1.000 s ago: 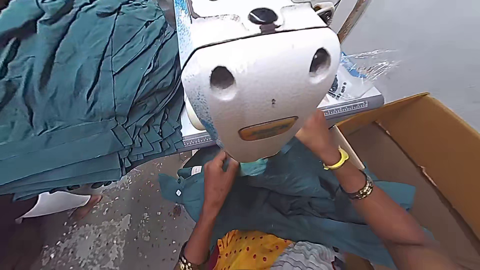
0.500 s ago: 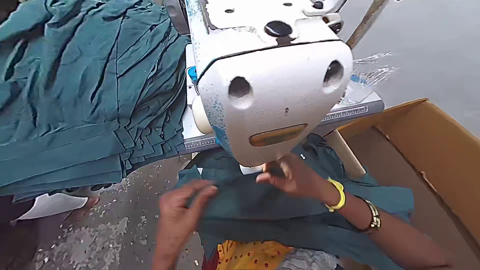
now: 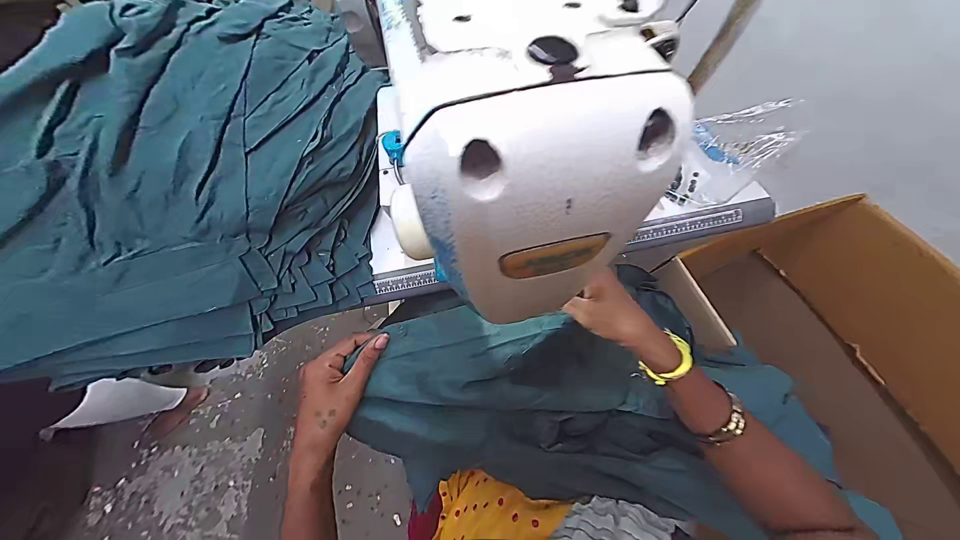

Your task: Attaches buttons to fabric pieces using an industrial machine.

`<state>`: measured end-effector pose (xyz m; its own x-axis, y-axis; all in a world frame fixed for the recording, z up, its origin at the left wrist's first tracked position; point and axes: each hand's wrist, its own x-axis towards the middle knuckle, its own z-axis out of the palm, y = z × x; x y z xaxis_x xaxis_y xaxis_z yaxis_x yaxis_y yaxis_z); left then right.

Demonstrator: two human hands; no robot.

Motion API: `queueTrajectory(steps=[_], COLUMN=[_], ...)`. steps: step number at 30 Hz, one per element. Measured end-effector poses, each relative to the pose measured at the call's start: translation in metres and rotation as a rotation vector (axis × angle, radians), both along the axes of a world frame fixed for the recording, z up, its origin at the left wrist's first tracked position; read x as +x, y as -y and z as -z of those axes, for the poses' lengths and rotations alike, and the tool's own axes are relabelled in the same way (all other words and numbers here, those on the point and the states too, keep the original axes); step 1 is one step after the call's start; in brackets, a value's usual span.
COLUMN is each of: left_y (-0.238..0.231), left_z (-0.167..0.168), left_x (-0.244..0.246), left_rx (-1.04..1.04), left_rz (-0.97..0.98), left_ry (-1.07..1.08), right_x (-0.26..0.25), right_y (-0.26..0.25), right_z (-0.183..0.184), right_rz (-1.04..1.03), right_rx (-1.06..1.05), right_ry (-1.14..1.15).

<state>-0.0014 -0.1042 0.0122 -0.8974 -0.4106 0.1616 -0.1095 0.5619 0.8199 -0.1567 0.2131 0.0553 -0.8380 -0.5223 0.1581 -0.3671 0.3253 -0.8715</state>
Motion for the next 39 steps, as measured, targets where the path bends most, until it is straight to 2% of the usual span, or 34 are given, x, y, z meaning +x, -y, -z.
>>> queueTrajectory(steps=[3, 6, 9, 11, 13, 15, 17, 20, 23, 33, 39], left_y=[-0.012, -0.014, -0.014, -0.018, -0.024, -0.039, -0.060, -0.089, -0.099, -0.103, -0.104], left_z=[-0.015, -0.016, -0.005, 0.004, 0.008, 0.002, -0.008, -0.017, -0.015, -0.010, -0.009], left_x=[-0.010, -0.020, -0.018, -0.021, -0.028, -0.034, -0.041, -0.052, -0.060, -0.061, -0.062], left_rx=[-0.079, -0.174, -0.268, -0.385, -0.420, -0.288, -0.065, 0.128, 0.192, 0.284, 0.334], left_rz=[0.041, 0.067, 0.058, 0.066, 0.160, 0.271, 0.330, 0.256, 0.181, 0.159, 0.166], left_ry=[-0.026, -0.052, -0.025, -0.042, -0.061, -0.039, 0.002, 0.065, 0.130, 0.083, 0.033], right_x=[-0.004, -0.006, -0.021, -0.038, -0.050, -0.058, -0.067, -0.079, -0.083, -0.089, -0.093], right_y=[-0.019, -0.028, -0.048, -0.062, -0.065, -0.056, -0.042, -0.028, -0.023, -0.035, -0.037], right_z=[0.010, 0.018, 0.031, 0.036, 0.039, 0.039, 0.035, 0.035, 0.038, 0.051, 0.040], right_rz=[0.098, 0.137, 0.188, 0.247, 0.323, 0.370, 0.380, 0.340, 0.355, 0.348, 0.295], right_rx=[0.053, 0.118, 0.329, 0.533, 0.593, 0.543, 0.483, 0.451, 0.476, 0.435, 0.429], right_ry=[-0.013, -0.229, -0.406, -0.343, -0.412, -0.587, -0.708, -0.735, -0.727, -0.843, -0.758])
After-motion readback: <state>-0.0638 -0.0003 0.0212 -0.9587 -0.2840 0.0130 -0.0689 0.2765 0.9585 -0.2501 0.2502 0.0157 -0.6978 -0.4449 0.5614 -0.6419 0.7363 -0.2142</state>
